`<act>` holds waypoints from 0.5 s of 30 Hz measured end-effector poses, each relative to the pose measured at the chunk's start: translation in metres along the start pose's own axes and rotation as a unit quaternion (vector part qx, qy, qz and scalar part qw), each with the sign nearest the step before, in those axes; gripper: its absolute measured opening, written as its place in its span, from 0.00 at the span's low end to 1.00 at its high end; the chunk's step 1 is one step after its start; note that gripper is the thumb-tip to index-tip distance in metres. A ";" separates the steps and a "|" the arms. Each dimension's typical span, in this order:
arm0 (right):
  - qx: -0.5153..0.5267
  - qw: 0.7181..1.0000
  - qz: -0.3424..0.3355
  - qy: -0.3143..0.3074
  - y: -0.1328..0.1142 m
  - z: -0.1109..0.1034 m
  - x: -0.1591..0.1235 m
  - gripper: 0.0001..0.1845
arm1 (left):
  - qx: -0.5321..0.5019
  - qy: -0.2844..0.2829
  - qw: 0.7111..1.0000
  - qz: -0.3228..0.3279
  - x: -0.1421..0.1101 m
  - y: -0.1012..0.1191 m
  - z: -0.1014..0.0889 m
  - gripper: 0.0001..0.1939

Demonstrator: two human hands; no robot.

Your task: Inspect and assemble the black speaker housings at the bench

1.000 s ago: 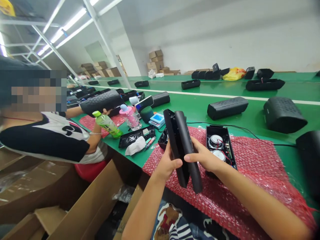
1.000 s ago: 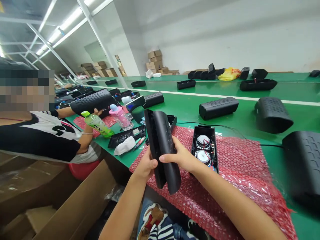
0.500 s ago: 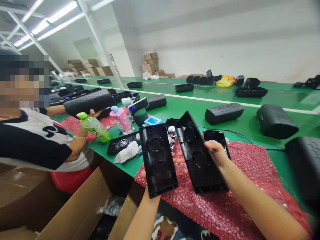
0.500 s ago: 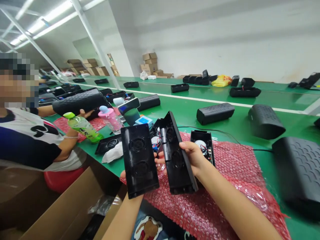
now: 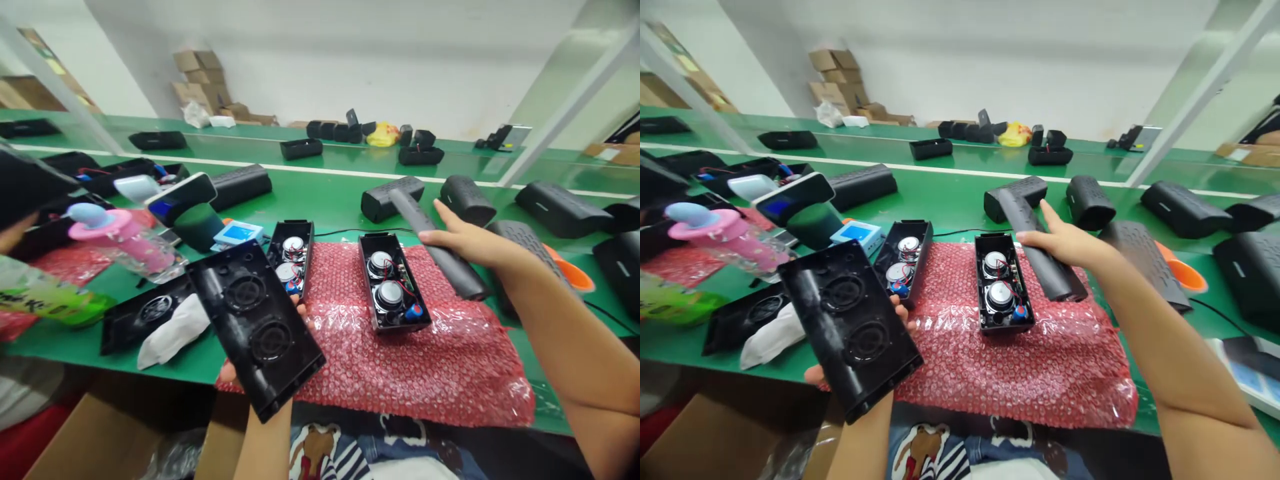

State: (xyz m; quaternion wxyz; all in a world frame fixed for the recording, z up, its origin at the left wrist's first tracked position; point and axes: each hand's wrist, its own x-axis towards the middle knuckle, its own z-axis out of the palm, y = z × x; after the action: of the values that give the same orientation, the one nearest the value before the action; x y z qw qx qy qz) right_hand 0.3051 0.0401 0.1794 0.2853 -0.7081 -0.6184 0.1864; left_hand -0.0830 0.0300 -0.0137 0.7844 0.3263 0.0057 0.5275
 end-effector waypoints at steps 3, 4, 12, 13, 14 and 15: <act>-0.040 0.993 -0.027 -0.111 0.002 0.008 0.000 0.73 | 0.001 -0.033 0.998 -0.060 -0.001 0.008 -0.014 0.67; -0.043 0.986 -0.092 -0.130 0.001 0.007 0.002 0.77 | 0.003 -0.028 0.997 -0.070 -0.001 0.011 -0.017 0.68; -0.105 0.939 -0.246 -0.216 -0.028 -0.022 0.028 0.16 | -0.015 -0.040 0.996 -0.078 0.001 0.015 -0.016 0.69; -0.122 0.923 -0.277 -0.238 -0.030 -0.024 0.030 0.11 | -0.022 -0.048 0.996 -0.074 0.001 0.015 -0.016 0.69; -0.151 0.897 -0.324 -0.261 -0.030 -0.025 0.032 0.11 | -0.029 -0.060 0.995 -0.073 0.001 0.014 -0.017 0.70; -0.194 0.858 -0.379 -0.286 -0.029 -0.024 0.033 0.16 | -0.036 -0.070 0.994 -0.071 0.001 0.014 -0.018 0.71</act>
State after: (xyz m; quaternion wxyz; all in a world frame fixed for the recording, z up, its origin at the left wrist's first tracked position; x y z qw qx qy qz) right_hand 0.3029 0.0708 0.2196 0.0018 -0.3752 -0.9171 0.1346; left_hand -0.1001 0.0437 -0.0207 0.8298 0.3325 -0.0452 0.4459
